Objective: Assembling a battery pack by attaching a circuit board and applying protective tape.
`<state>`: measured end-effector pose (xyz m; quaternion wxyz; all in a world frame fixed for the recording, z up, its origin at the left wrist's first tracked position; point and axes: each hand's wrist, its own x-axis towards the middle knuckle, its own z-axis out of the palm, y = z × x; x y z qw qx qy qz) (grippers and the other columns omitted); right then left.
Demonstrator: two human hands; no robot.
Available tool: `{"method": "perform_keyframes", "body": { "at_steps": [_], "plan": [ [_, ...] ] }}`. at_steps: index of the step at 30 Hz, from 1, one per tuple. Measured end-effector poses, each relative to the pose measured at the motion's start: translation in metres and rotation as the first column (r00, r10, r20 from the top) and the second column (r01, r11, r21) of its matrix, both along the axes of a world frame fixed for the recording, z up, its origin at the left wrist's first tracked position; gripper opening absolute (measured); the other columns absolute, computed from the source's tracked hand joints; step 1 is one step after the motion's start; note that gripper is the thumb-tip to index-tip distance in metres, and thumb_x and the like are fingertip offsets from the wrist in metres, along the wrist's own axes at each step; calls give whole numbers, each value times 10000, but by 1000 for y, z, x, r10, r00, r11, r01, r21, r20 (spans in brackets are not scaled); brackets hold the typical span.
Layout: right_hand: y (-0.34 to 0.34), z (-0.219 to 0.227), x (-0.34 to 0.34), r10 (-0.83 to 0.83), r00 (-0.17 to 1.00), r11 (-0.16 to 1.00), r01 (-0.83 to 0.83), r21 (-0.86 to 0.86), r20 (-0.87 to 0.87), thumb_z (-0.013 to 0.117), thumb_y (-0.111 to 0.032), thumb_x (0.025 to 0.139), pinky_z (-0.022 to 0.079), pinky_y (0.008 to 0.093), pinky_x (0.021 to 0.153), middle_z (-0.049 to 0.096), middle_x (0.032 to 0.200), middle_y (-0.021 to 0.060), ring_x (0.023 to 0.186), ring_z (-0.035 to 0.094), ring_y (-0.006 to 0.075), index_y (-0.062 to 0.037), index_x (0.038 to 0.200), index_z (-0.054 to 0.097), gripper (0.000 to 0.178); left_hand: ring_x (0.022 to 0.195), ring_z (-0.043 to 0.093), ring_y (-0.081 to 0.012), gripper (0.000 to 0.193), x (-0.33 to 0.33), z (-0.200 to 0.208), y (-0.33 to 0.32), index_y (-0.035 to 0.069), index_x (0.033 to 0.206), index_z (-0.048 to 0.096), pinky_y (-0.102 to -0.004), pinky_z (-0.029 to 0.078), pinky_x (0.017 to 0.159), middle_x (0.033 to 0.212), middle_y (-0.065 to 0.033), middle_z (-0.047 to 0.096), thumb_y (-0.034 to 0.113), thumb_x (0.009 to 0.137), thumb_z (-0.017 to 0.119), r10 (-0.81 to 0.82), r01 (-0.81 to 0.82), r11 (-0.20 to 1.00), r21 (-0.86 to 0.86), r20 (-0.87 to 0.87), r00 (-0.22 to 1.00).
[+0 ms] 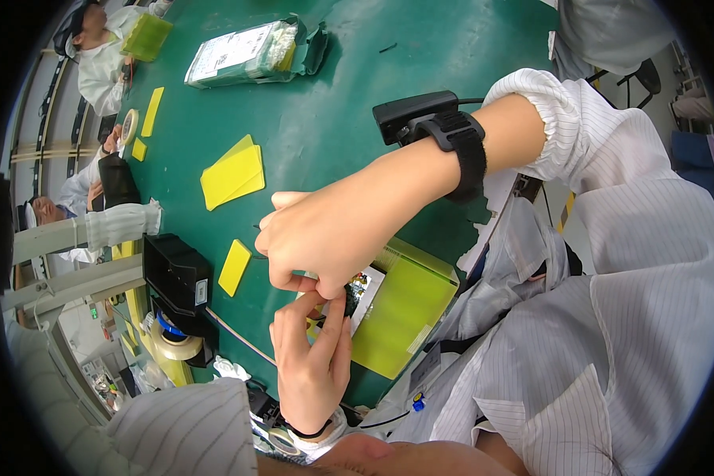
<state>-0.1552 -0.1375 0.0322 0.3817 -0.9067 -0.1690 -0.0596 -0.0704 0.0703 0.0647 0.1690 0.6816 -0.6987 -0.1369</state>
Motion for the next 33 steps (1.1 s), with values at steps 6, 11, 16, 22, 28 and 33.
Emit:
{"method": "perform_keyframes", "body": {
  "at_steps": [6,11,16,22,28,33],
  "plan": [
    [3,-3,5,37,996,999,-37,1,-84,737,-144,762,344,367,820,574,841,53,943,543,206,-71,749,683,92,917,565,-273,390,0,1,1,10,1186,709,-394,440,809,1112,-122,597,-32,799,739,0,1,1000,12,-3,1000],
    [-5,-7,6,17,998,998,-13,62,-55,749,-127,781,348,355,839,550,850,56,943,531,198,-45,762,675,112,1077,576,-262,475,2,-1,2,16,1276,663,-384,440,853,1248,-122,567,-23,809,734,-31,31,998,48,-1,1000],
    [-5,-8,2,-21,999,991,25,129,-27,743,-97,796,342,348,855,561,866,44,948,537,194,-40,763,688,86,1068,579,-260,483,2,1,2,24,1288,663,-379,442,848,1240,-118,571,-25,813,731,-31,31,998,54,-11,999],
    [0,-4,-4,-81,993,997,80,10,86,748,-119,782,352,335,822,557,874,36,950,533,183,-51,792,690,90,991,606,-266,418,0,0,2,-18,1229,688,-374,461,832,1198,-123,614,-35,813,725,-19,19,1000,20,-13,1000],
    [-4,-9,-24,-34,952,993,67,-98,304,729,-166,772,363,329,730,530,900,11,896,521,179,-67,864,687,141,1032,614,-281,423,-2,3,1,-42,1253,665,-376,484,849,1258,-123,610,-45,831,696,-36,36,999,25,-1,999],
    [4,-10,-27,32,892,939,128,-319,452,693,-188,755,359,294,654,502,838,16,815,509,158,-57,800,629,153,1031,611,-303,412,-3,2,3,-57,1244,659,-393,506,856,1258,-137,603,-58,833,683,-31,31,999,23,-34,999]
  ]
}}
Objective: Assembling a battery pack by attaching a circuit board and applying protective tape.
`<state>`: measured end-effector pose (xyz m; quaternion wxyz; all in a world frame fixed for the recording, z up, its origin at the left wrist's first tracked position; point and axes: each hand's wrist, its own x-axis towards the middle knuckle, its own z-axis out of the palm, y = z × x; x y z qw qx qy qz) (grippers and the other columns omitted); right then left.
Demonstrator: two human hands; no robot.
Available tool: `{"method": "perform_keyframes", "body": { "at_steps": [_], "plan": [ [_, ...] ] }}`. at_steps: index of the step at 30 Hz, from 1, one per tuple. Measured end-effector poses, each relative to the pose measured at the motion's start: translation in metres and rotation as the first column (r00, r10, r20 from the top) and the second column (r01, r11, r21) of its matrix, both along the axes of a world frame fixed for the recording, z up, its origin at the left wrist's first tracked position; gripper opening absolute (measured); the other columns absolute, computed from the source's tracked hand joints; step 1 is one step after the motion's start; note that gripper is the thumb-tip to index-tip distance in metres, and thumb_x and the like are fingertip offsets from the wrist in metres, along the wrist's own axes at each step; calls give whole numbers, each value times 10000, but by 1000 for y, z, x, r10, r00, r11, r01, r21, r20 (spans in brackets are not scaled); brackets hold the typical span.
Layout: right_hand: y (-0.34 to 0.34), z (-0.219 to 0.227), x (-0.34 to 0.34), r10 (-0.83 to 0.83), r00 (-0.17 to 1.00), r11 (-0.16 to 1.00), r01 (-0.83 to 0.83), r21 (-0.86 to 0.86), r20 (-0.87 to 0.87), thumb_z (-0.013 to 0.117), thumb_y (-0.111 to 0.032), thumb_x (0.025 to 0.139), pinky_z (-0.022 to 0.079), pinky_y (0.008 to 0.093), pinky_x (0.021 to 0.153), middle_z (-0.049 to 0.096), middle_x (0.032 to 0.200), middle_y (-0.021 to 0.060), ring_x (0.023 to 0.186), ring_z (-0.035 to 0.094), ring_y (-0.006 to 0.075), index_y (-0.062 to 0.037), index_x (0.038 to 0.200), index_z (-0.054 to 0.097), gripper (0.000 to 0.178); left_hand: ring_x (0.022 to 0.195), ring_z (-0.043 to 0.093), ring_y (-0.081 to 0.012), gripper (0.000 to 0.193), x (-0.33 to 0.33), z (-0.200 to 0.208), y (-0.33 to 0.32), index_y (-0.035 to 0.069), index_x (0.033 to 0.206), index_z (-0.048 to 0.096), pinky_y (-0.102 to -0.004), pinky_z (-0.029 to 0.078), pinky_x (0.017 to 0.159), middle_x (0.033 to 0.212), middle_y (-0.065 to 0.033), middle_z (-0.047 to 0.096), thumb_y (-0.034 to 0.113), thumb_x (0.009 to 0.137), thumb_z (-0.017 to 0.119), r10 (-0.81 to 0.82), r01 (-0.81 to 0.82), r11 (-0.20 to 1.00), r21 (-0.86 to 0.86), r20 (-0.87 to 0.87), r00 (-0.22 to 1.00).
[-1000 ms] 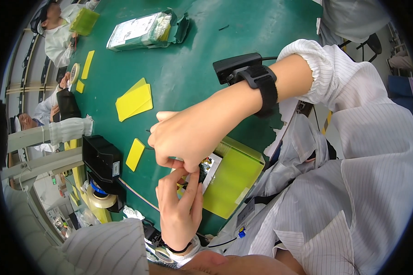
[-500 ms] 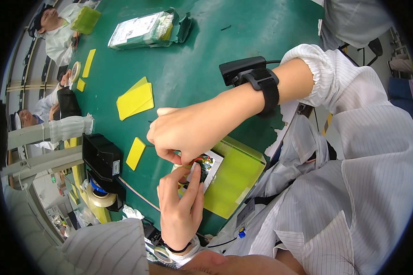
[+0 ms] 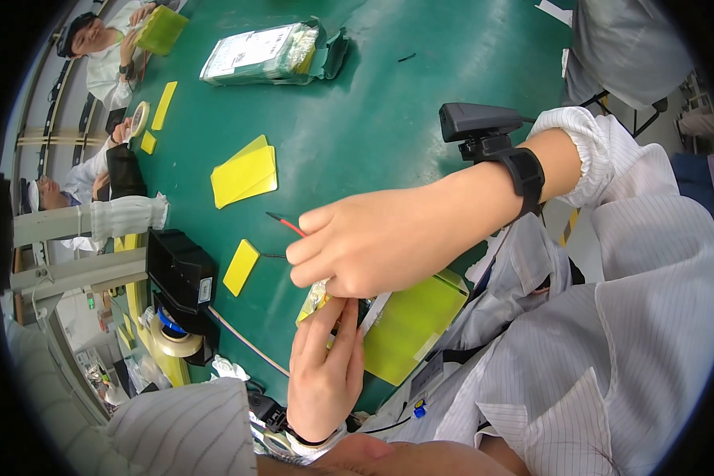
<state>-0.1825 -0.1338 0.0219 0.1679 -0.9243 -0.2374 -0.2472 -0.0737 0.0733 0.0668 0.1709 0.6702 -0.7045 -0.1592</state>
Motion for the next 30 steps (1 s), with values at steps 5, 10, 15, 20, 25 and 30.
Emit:
{"method": "perform_keyframes", "body": {
  "at_steps": [5,10,15,20,25,30],
  "plan": [
    [2,8,-4,-5,1000,997,3,-78,-20,685,-186,762,386,296,713,516,829,4,849,520,159,-76,738,629,126,1017,609,-310,402,-4,-1,3,-64,1237,656,-395,507,861,1242,-147,597,-47,836,684,25,-25,999,34,5,1000],
    [-2,1,-7,-7,999,998,10,64,-47,687,-164,769,401,307,751,527,826,9,871,525,171,-67,769,674,98,1011,599,-279,472,-6,2,2,-33,1298,634,-380,474,858,1258,-132,572,-32,829,689,24,-26,999,39,51,998],
    [-6,4,-10,-42,990,954,81,288,-136,708,-98,749,397,331,733,523,847,30,874,525,190,-44,854,706,118,1063,551,-266,512,-7,3,5,38,1328,640,-388,421,864,1264,-135,531,-4,822,705,84,-91,992,92,75,994],
    [0,-2,-6,-8,998,979,20,203,-63,697,-128,754,401,315,729,537,865,24,901,536,179,-51,827,698,106,1098,511,-297,500,-4,6,8,98,1322,658,-413,396,893,1255,-145,502,36,830,717,133,-144,975,169,76,988],
    [4,1,-11,-45,999,997,46,61,-29,690,-161,750,408,293,730,553,891,19,905,540,161,-57,813,698,122,1178,515,-320,455,1,8,4,83,1305,665,-421,392,942,1371,-160,508,51,854,709,91,-99,992,74,101,991],
    [7,-8,-11,-193,971,979,200,-35,144,682,-146,723,403,263,698,551,872,18,875,552,147,-46,779,689,114,1217,522,-324,447,0,7,3,84,1313,660,-420,391,977,1421,-151,508,62,869,703,75,-85,991,99,97,992]
  ]
}}
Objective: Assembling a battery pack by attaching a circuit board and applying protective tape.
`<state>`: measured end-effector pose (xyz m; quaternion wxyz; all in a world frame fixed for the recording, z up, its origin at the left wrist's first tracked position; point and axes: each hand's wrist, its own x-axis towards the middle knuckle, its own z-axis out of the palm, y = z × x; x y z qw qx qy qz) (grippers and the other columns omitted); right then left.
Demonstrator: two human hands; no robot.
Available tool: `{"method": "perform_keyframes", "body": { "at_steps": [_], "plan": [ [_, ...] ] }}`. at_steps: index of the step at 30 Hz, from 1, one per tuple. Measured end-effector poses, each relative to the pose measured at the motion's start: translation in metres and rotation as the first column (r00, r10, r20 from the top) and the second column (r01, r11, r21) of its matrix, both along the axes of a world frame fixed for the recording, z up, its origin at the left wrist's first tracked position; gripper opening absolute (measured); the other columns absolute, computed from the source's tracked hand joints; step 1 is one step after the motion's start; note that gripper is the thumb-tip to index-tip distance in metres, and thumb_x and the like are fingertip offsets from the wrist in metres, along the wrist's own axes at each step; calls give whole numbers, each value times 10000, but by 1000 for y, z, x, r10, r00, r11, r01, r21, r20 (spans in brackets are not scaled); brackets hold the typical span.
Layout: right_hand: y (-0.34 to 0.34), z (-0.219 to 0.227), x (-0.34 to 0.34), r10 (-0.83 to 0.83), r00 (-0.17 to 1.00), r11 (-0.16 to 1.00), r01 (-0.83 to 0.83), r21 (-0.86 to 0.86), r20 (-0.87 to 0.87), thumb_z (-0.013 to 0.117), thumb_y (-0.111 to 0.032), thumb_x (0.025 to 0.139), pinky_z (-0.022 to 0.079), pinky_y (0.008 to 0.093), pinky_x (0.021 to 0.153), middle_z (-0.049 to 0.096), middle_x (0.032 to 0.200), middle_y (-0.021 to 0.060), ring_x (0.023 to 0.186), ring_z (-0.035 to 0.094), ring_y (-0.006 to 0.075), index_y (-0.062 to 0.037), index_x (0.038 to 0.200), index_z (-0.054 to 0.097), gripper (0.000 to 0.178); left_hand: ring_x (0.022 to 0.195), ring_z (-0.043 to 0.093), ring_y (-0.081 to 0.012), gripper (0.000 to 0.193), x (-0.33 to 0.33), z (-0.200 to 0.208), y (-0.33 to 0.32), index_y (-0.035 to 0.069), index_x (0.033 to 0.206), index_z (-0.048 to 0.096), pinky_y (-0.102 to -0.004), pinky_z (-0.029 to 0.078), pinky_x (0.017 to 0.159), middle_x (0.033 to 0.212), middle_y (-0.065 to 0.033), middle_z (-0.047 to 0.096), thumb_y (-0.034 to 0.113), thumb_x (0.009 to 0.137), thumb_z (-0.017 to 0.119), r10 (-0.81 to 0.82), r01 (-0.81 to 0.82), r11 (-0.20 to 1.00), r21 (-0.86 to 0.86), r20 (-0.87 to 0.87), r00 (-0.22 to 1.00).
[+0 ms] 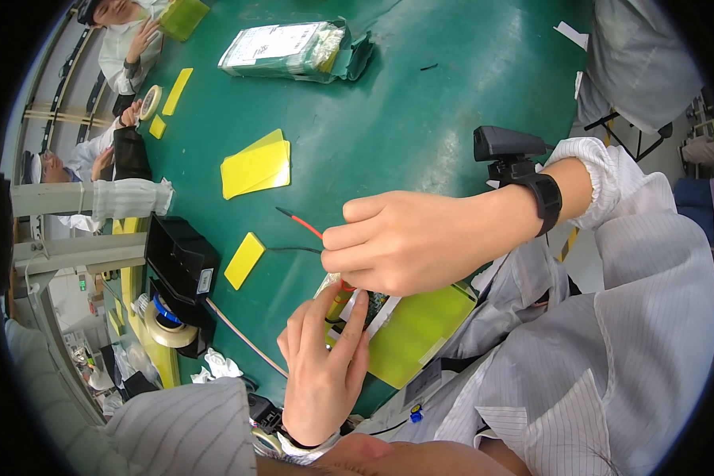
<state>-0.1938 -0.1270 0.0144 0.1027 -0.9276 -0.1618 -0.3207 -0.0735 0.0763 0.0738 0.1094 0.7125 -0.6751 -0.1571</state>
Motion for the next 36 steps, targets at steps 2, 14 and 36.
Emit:
{"method": "perform_keyframes", "body": {
  "at_steps": [2,14,36],
  "plan": [
    [-1,1,-1,1,1000,1000,-1,-18,-7,678,-145,721,402,261,693,552,869,18,870,553,148,-45,776,689,115,1216,527,-322,447,0,0,0,84,1316,658,-418,392,982,1418,-146,511,67,871,703,1,-1,1000,2,-1,1000],
    [2,0,-3,64,998,998,-64,12,-21,675,-158,720,398,272,685,556,885,10,857,543,148,-51,765,669,117,1140,521,-300,462,1,2,0,91,1295,670,-409,400,919,1252,-134,543,39,838,715,12,-12,1000,-3,-30,999],
    [-4,2,-17,191,974,952,-153,266,-123,673,-77,798,376,313,682,609,986,42,869,567,179,-38,965,713,176,1035,582,-237,425,16,16,16,64,1224,713,-367,390,919,1175,-52,644,8,803,715,47,-47,999,13,-40,998]
  ]
}}
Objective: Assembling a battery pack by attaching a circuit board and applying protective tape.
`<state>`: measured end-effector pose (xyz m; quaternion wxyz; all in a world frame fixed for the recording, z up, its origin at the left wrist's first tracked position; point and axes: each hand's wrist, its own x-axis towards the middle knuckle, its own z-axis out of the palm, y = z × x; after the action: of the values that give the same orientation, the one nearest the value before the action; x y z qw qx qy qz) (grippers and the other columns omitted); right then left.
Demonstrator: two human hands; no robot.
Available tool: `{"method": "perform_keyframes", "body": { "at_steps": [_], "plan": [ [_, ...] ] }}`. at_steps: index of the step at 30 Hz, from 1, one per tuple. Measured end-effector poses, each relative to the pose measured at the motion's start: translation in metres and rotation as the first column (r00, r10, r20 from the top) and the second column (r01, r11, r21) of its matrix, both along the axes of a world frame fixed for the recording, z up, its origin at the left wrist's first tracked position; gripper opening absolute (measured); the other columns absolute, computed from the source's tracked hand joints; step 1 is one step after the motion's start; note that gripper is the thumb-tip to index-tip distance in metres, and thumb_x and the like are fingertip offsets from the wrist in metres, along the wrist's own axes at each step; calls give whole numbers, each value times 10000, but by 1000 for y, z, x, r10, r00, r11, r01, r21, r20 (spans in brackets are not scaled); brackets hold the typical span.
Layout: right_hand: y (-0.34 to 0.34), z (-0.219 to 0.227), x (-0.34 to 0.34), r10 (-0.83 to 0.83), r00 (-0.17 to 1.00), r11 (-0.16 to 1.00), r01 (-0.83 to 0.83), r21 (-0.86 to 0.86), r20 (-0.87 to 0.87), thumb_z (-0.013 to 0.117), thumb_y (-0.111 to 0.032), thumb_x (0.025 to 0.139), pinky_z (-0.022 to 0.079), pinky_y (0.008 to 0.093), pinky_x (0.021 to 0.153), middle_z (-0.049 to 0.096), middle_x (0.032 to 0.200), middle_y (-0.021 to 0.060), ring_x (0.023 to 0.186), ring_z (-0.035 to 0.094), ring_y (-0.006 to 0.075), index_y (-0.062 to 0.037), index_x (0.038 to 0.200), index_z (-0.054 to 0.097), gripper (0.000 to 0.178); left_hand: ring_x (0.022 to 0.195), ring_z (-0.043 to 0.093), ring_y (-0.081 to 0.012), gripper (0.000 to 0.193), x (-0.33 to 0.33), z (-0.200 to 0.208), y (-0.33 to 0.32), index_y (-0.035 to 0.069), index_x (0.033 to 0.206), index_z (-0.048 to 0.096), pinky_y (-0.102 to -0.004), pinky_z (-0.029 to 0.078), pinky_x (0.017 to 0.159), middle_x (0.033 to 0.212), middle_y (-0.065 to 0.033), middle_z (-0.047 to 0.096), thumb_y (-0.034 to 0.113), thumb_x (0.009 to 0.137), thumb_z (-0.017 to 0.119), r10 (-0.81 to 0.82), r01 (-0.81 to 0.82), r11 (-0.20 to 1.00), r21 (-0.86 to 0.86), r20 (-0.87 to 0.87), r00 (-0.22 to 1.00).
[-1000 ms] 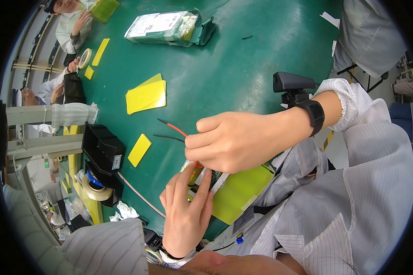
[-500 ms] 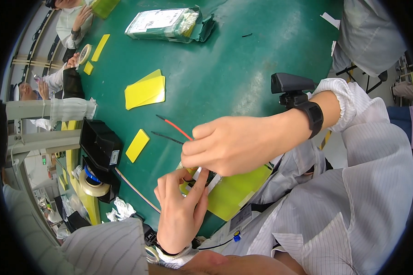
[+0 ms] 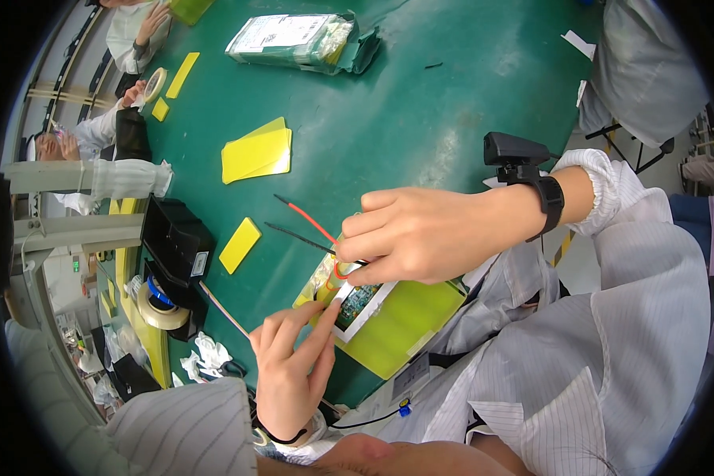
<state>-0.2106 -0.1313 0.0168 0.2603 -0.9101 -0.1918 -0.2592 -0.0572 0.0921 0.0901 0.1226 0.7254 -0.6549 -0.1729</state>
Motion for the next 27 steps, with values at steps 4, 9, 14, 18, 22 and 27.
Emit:
{"method": "perform_keyframes", "body": {
  "at_steps": [4,9,14,18,22,27],
  "plan": [
    [0,0,0,-5,1000,1000,4,-19,-3,670,-92,802,393,308,689,609,991,44,880,576,182,-30,926,700,142,1036,574,-237,422,-3,-9,1,97,1212,729,-368,385,913,1184,-48,642,42,794,740,-7,9,999,-44,40,999],
    [5,-1,0,-21,1000,998,22,-53,19,671,-103,800,428,305,712,596,975,50,905,589,189,-15,903,681,136,1035,561,-240,411,-7,-12,2,137,1182,752,-366,375,899,1204,-41,629,75,776,768,26,-16,997,-80,132,991],
    [6,8,-2,-22,999,999,20,-39,-48,670,-88,793,413,310,713,595,973,49,919,583,192,-20,936,688,160,1015,556,-232,400,-9,-14,2,164,1146,768,-359,367,871,1171,-36,623,80,755,786,81,-55,989,-135,198,977],
    [2,10,-1,-44,995,998,47,33,-93,676,-54,771,398,317,716,600,979,46,910,570,195,-26,966,696,198,962,572,-215,354,-3,-22,-4,144,1084,784,-348,371,834,1083,-24,643,67,739,805,84,-65,977,-203,89,992],
    [3,7,1,-18,996,997,25,73,-88,680,-41,761,392,319,708,605,984,42,890,562,193,-27,970,697,210,856,581,-189,244,1,-31,-11,99,931,786,-328,374,783,929,-4,664,52,698,841,142,-161,938,-306,-83,986],
    [5,4,1,-7,997,1000,8,22,-77,675,-42,769,378,316,681,610,986,35,877,558,183,-33,971,698,204,816,574,-187,209,3,-37,-13,78,866,767,-325,371,767,866,-2,663,45,677,851,162,-189,912,-365,-103,981]
  ]
}}
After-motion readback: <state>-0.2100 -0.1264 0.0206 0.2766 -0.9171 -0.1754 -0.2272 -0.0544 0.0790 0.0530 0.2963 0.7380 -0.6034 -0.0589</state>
